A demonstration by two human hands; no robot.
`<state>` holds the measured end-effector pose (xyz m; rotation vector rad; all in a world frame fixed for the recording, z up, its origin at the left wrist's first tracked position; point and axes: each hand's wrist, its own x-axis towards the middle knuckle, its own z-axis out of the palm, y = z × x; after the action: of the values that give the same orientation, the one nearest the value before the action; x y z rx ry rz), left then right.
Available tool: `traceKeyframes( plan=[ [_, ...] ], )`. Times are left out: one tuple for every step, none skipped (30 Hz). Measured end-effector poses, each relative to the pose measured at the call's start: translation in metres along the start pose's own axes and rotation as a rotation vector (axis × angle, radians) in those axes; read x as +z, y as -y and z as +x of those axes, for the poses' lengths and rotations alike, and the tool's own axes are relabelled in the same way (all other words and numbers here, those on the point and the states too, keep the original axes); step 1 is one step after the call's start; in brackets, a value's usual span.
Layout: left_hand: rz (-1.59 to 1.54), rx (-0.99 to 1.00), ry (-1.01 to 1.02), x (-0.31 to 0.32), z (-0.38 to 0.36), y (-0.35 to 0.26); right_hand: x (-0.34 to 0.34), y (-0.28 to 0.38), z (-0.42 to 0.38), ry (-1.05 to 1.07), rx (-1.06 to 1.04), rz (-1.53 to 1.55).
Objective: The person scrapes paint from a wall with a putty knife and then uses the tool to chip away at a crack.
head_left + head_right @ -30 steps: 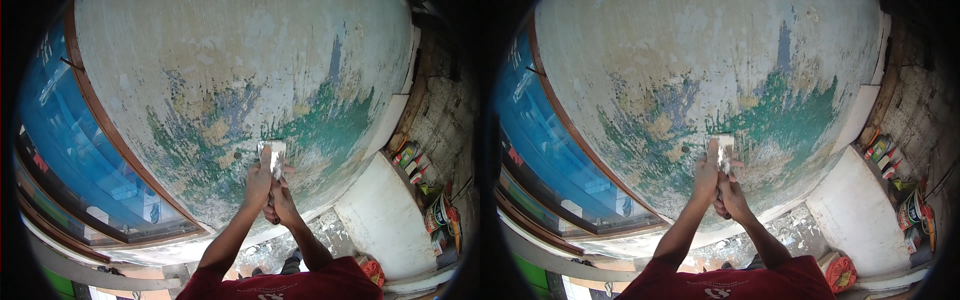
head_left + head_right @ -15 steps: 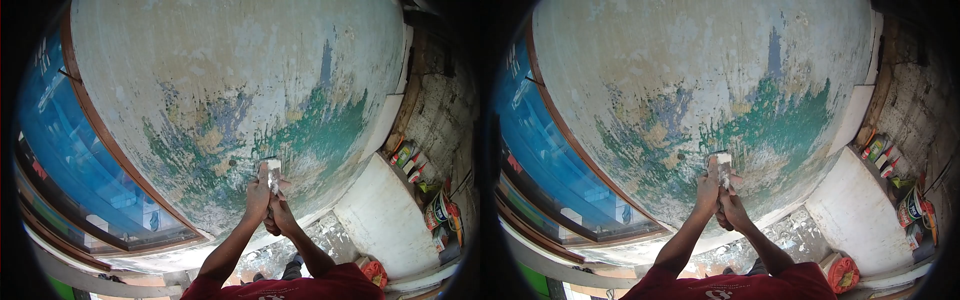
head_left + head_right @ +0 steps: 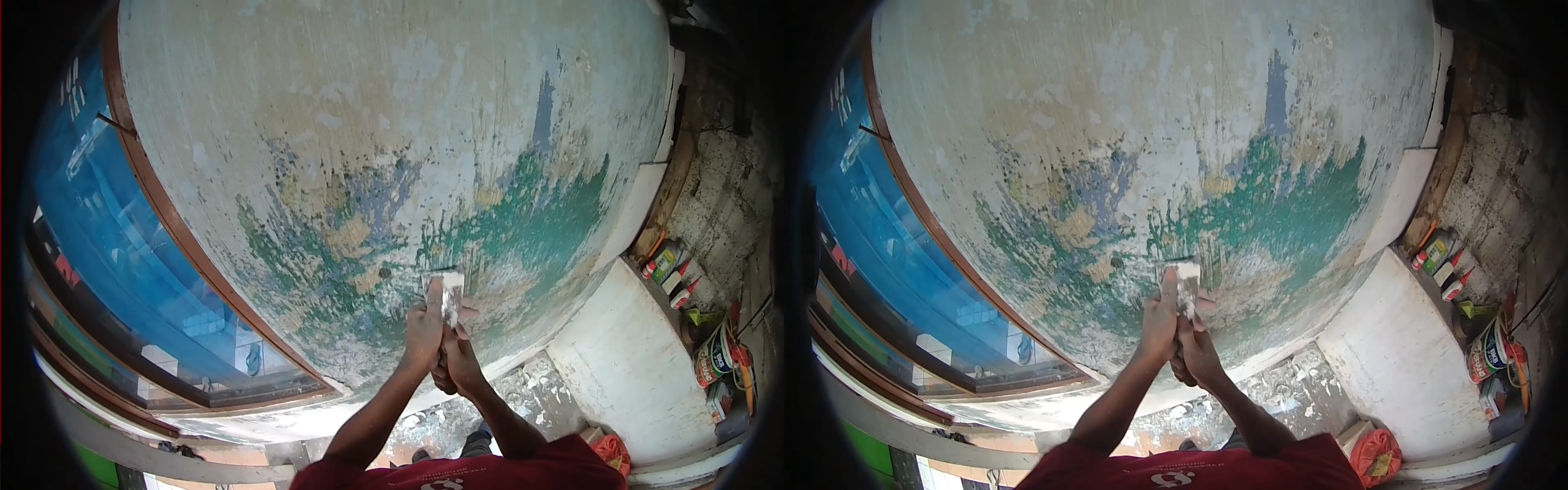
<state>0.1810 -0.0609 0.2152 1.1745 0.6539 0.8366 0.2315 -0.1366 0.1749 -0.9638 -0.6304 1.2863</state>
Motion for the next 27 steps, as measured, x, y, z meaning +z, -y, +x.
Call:
traceKeyframes(
  plan=[
    [-0.04, -0.016, -0.01, 0.0, 0.003, 0.003, 0.002, 0.002, 0.003, 0.001, -0.009, -0.01],
    [-0.063, -0.01, 0.0, -0.002, 0.003, 0.004, 0.003, 0.001, 0.002, -0.006, -0.01, -0.016],
    [-0.09, -0.009, 0.011, 0.0, 0.003, 0.001, 0.002, -0.001, 0.002, 0.002, 0.006, -0.001],
    [-0.122, -0.003, 0.021, 0.002, 0.003, -0.001, -0.001, -0.001, 0.004, 0.013, 0.019, 0.007],
    [-0.132, 0.013, 0.021, 0.002, 0.002, 0.001, -0.003, -0.001, 0.004, 0.023, 0.03, 0.016],
    [-0.138, 0.026, 0.023, 0.002, 0.001, 0.002, -0.004, -0.003, 0.001, 0.028, 0.025, 0.025],
    [-0.143, 0.041, 0.025, 0.002, 0.0, 0.003, -0.005, -0.005, -0.002, 0.036, 0.017, 0.034],
    [-0.124, 0.037, 0.028, 0.001, 0.0, 0.004, -0.003, -0.005, -0.002, 0.05, 0.002, 0.045],
    [-0.104, 0.039, 0.029, 0.0, 0.002, 0.004, -0.003, -0.003, 0.003, 0.075, -0.024, 0.024],
    [-0.087, 0.04, 0.029, -0.001, 0.003, 0.004, -0.006, -0.002, 0.008, 0.099, -0.047, 0.002],
    [-0.067, 0.053, 0.036, -0.001, 0.007, 0.0, -0.007, -0.002, 0.01, 0.119, -0.065, -0.018],
    [-0.051, 0.062, 0.042, -0.001, 0.011, -0.005, -0.003, 0.002, 0.011, 0.098, -0.097, -0.021],
    [-0.038, 0.069, 0.044, 0.0, 0.012, -0.006, 0.002, 0.007, 0.01, 0.076, -0.125, -0.026],
    [-0.063, 0.07, 0.047, 0.001, 0.009, -0.006, 0.005, 0.01, 0.01, 0.056, -0.153, -0.032],
    [-0.086, 0.075, 0.05, 0.004, 0.006, -0.006, 0.002, 0.006, 0.01, 0.067, -0.102, 0.002],
    [-0.105, 0.082, 0.055, 0.004, 0.005, -0.008, 0.003, 0.007, 0.009, 0.061, -0.106, -0.01],
    [-0.086, 0.083, 0.056, 0.004, 0.006, -0.013, 0.005, 0.009, 0.009, 0.057, -0.112, -0.021],
    [-0.068, 0.08, 0.057, 0.004, 0.009, -0.018, 0.007, 0.01, 0.008, 0.049, -0.115, -0.033],
    [-0.052, 0.071, 0.06, 0.004, 0.01, -0.021, 0.007, 0.012, 0.011, 0.058, -0.11, -0.037],
    [-0.049, 0.064, 0.058, 0.004, 0.01, -0.021, 0.006, 0.016, 0.014, 0.062, -0.101, -0.042],
    [-0.048, 0.06, 0.056, 0.004, 0.009, -0.021, 0.005, 0.018, 0.014, 0.068, -0.092, -0.051],
    [-0.044, 0.065, 0.054, 0.004, 0.009, -0.023, 0.003, 0.012, 0.01, 0.049, -0.078, -0.029],
    [-0.044, 0.029, 0.026, 0.005, 0.004, -0.018, 0.003, 0.005, 0.007, 0.037, -0.076, -0.007],
    [-0.03, 0.038, 0.028, 0.003, 0.007, -0.016, 0.003, 0.001, 0.008, 0.026, -0.077, 0.016],
    [-0.02, 0.04, 0.028, 0.0, 0.011, -0.012, 0.006, 0.003, 0.008, 0.006, -0.112, 0.031],
    [-0.011, 0.027, 0.027, -0.001, 0.011, -0.008, 0.006, 0.007, 0.009, 0.035, -0.106, 0.028],
    [-0.048, 0.022, 0.043, 0.005, 0.008, -0.022, 0.005, 0.014, 0.01, 0.06, -0.094, 0.026]
  ],
)
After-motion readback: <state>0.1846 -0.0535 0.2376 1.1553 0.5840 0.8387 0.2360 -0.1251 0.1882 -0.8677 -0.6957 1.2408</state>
